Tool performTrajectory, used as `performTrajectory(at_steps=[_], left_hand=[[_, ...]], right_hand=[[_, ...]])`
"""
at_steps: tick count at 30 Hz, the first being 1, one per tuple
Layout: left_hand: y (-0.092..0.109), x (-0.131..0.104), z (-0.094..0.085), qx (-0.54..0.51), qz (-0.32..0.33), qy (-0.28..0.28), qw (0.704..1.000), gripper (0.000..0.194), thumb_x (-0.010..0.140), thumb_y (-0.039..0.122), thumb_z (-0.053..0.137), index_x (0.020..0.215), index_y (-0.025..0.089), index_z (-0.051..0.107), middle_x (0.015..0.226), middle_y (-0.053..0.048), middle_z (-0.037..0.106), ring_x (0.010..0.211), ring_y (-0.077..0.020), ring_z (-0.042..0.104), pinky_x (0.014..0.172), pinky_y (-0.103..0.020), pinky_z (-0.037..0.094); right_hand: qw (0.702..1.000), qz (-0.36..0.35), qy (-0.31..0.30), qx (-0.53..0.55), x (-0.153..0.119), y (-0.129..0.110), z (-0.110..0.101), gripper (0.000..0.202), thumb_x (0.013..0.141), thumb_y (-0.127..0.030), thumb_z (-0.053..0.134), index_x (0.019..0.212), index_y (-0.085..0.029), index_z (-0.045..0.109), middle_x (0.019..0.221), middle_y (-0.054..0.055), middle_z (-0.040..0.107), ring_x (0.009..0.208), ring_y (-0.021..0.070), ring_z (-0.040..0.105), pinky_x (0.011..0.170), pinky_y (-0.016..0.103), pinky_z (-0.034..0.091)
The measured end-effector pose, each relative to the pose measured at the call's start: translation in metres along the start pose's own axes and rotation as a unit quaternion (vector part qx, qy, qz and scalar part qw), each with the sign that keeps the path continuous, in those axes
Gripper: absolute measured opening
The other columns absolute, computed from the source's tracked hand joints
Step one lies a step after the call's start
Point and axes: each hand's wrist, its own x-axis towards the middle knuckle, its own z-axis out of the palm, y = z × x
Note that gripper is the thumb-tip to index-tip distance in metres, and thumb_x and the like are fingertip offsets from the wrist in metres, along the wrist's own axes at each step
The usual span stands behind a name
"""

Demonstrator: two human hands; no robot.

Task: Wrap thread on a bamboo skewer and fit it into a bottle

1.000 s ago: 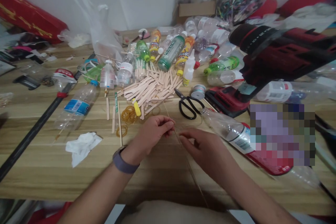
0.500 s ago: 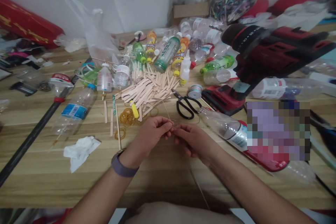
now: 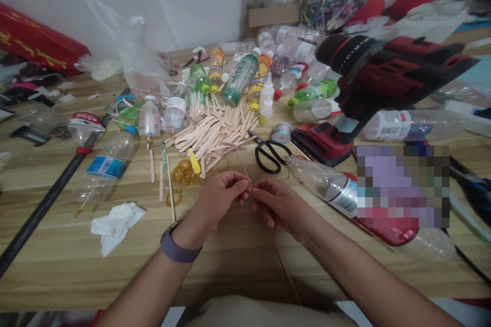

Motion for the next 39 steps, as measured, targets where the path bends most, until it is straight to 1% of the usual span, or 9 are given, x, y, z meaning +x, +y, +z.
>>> performTrajectory(at_steps=[4, 8, 11, 14, 25, 29, 32, 35, 39], left_hand=[[-0.001, 0.001, -0.001, 0.008, -0.001, 0.000, 1.000, 0.016, 0.070, 0.031, 0.066, 0.076, 0.016, 0.065, 0.064, 0.002, 0.062, 0.056, -0.0111, 0.054, 0.055, -0.024, 0.043], [-0.002, 0.002, -0.001, 0.017, -0.002, -0.001, 1.000, 0.017, 0.070, 0.032, 0.066, 0.075, 0.016, 0.064, 0.061, 0.003, 0.060, 0.056, -0.0109, 0.053, 0.055, -0.024, 0.043], [-0.002, 0.001, 0.000, 0.022, -0.002, -0.001, 1.000, 0.016, 0.071, 0.032, 0.065, 0.075, 0.016, 0.065, 0.062, 0.003, 0.060, 0.056, -0.0109, 0.054, 0.055, -0.024, 0.043], [-0.002, 0.001, 0.000, 0.030, 0.000, 0.005, 1.000, 0.016, 0.071, 0.031, 0.065, 0.075, 0.016, 0.065, 0.063, 0.002, 0.061, 0.058, -0.0113, 0.055, 0.056, -0.024, 0.044], [-0.001, -0.003, 0.000, 0.163, 0.050, 0.044, 0.984, 0.005, 0.068, 0.022, 0.064, 0.070, 0.018, 0.063, 0.064, 0.002, 0.064, 0.060, -0.0133, 0.059, 0.059, -0.025, 0.046], [-0.001, -0.006, -0.001, 0.265, 0.124, 0.067, 0.954, 0.005, 0.071, 0.014, 0.060, 0.071, 0.019, 0.062, 0.068, 0.002, 0.065, 0.066, -0.0151, 0.060, 0.062, -0.026, 0.046], [-0.003, -0.007, -0.001, 0.342, 0.204, 0.073, 0.914, 0.014, 0.072, 0.007, 0.056, 0.075, 0.020, 0.063, 0.072, 0.001, 0.064, 0.070, -0.0158, 0.059, 0.065, -0.027, 0.045], [-0.008, -0.008, 0.000, 0.402, 0.291, 0.058, 0.866, 0.019, 0.077, 0.004, 0.053, 0.079, 0.020, 0.065, 0.080, -0.002, 0.066, 0.080, -0.0188, 0.061, 0.073, -0.031, 0.048], [-0.016, -0.007, -0.002, 0.456, 0.388, 0.047, 0.799, 0.025, 0.086, 0.004, 0.047, 0.091, 0.019, 0.067, 0.093, -0.007, 0.070, 0.089, -0.0208, 0.063, 0.083, -0.036, 0.052]], right_hand=[[0.997, -0.055, 0.033, -0.045, 0.001, 0.007, 0.000, 0.025, 0.087, -0.035, 0.053, 0.104, -0.021, 0.041, 0.066, -0.006, 0.059, 0.035, 0.0107, 0.050, 0.030, 0.020, 0.034], [0.976, -0.151, 0.088, -0.126, 0.001, 0.006, -0.003, 0.030, 0.086, -0.020, 0.051, 0.116, -0.019, 0.050, 0.082, -0.001, 0.063, 0.051, 0.0112, 0.056, 0.046, 0.023, 0.042], [0.954, -0.211, 0.100, -0.188, 0.003, 0.003, -0.006, 0.019, 0.086, -0.014, 0.052, 0.101, -0.017, 0.063, 0.078, 0.001, 0.065, 0.064, 0.0135, 0.056, 0.060, 0.026, 0.042], [0.933, -0.250, 0.109, -0.233, 0.002, 0.004, -0.009, 0.015, 0.088, -0.017, 0.052, 0.080, -0.016, 0.065, 0.074, 0.003, 0.065, 0.066, 0.0150, 0.054, 0.061, 0.027, 0.038], [0.875, -0.327, 0.098, -0.343, -0.012, 0.014, -0.011, 0.017, 0.088, -0.015, 0.052, 0.090, -0.019, 0.068, 0.088, 0.005, 0.068, 0.079, 0.0178, 0.060, 0.069, 0.028, 0.041], [0.868, -0.325, 0.106, -0.359, -0.014, 0.003, -0.018, 0.013, 0.085, -0.021, 0.058, 0.074, -0.019, 0.065, 0.070, 0.001, 0.063, 0.064, 0.0153, 0.056, 0.058, 0.026, 0.035], [0.866, -0.321, 0.161, -0.347, -0.014, -0.012, -0.026, 0.028, 0.089, -0.032, 0.055, 0.064, -0.019, 0.056, 0.055, -0.001, 0.052, 0.052, 0.0135, 0.045, 0.052, 0.027, 0.027], [0.868, -0.325, 0.192, -0.322, -0.006, -0.024, -0.030, 0.023, 0.091, -0.030, 0.051, 0.073, -0.019, 0.059, 0.065, 0.002, 0.058, 0.062, 0.0166, 0.051, 0.057, 0.028, 0.032], [0.902, -0.309, 0.105, -0.283, 0.013, -0.025, -0.025, 0.016, 0.085, -0.015, 0.052, 0.087, -0.019, 0.067, 0.088, 0.004, 0.071, 0.081, 0.0181, 0.062, 0.070, 0.028, 0.044]])
